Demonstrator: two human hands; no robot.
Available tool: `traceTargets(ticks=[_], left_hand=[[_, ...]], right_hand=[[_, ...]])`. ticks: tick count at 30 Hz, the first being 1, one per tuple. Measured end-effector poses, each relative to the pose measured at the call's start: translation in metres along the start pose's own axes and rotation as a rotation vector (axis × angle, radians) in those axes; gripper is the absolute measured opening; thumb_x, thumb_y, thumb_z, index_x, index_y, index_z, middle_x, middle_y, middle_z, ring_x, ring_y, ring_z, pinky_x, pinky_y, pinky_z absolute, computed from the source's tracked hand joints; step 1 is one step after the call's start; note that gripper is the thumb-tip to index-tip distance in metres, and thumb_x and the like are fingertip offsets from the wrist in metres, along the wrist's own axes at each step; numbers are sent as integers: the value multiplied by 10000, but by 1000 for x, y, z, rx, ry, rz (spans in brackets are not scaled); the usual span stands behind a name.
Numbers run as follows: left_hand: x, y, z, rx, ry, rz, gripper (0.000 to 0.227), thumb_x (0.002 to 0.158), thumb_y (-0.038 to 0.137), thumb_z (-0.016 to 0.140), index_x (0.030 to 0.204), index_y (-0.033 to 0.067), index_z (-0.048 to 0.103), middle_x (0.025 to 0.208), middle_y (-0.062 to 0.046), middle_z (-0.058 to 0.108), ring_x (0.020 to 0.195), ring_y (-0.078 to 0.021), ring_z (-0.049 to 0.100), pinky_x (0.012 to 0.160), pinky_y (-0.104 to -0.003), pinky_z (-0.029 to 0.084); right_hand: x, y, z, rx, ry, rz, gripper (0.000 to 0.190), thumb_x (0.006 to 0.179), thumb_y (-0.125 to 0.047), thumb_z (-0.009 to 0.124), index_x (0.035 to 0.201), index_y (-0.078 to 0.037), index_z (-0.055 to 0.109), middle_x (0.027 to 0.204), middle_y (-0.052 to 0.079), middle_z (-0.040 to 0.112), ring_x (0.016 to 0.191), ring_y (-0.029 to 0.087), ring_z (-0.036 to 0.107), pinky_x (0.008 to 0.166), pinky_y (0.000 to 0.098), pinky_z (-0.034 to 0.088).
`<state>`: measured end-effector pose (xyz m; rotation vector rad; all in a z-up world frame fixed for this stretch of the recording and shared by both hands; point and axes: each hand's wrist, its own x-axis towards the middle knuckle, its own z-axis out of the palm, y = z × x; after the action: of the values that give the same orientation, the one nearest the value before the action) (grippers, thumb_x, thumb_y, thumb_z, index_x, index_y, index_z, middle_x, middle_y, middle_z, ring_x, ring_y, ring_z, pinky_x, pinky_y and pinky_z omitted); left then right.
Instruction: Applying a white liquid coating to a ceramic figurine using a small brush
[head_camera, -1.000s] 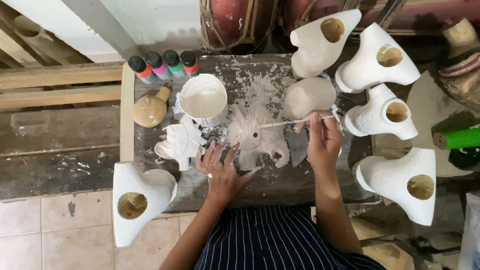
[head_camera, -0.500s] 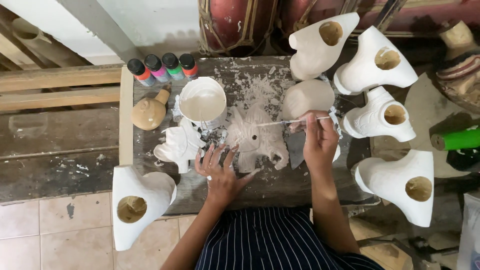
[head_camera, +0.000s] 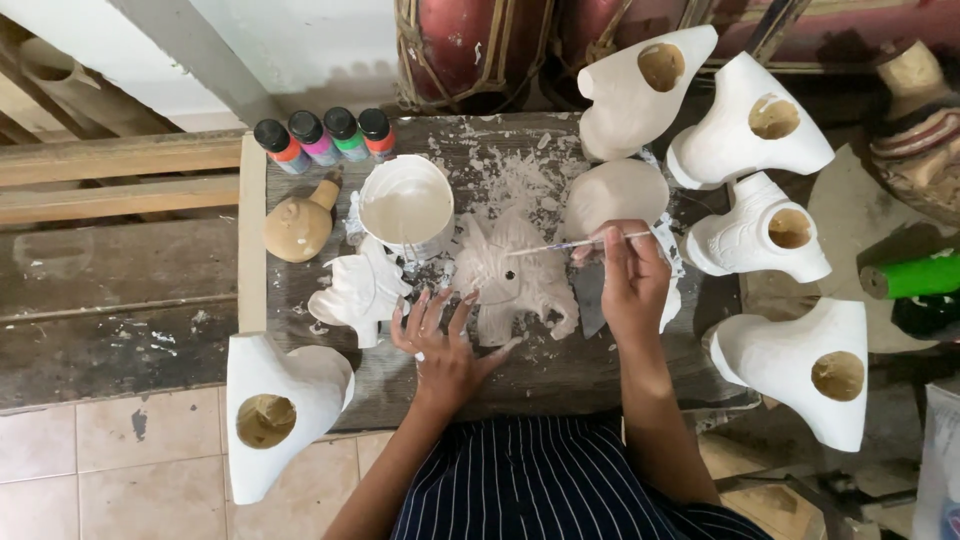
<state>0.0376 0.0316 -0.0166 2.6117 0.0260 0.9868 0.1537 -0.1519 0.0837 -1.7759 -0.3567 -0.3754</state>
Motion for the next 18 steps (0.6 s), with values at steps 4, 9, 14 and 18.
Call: traceTargets(ticks=[4, 9, 14, 18], left_hand=[[-8, -3, 11, 23, 22, -2, 813, 727, 728, 770, 1314, 183, 630, 1351, -123, 516, 1318, -375, 418, 1105, -618, 234], [-5, -1, 4, 9, 9, -18, 860, 696, 732, 786, 1360, 213, 614, 1348, -105, 511, 1319, -368, 435, 1082, -590, 265], [-8, -4, 8, 4, 16, -2, 891, 674, 728, 791, 1376, 210, 608, 1346, -109, 521, 1326, -369, 427, 1087, -627, 237], [-7, -3, 8, -5, 14, -1, 896, 677, 742, 775, 1383, 216, 607, 1343, -104, 521, 1326, -364, 405, 1093, -643, 215]], right_hand=[[-5, 10, -4, 71, -51, 36, 299, 1125, -130, 498, 873, -11, 605, 648, 132, 636, 564, 207, 648, 628, 332, 562], [-3, 4, -3, 5, -7, 23, 287, 1133, -155, 482, 921, -19, 619, 745, 124, 667, 636, 182, 685, 669, 325, 586], [-1, -3, -4, 54, -11, 60, 291, 1134, -146, 464, 929, 4, 605, 720, 135, 660, 632, 185, 682, 668, 317, 591], [-4, 9, -4, 53, -24, 43, 288, 1129, -108, 471, 895, 9, 592, 663, 141, 642, 578, 198, 670, 633, 324, 589]])
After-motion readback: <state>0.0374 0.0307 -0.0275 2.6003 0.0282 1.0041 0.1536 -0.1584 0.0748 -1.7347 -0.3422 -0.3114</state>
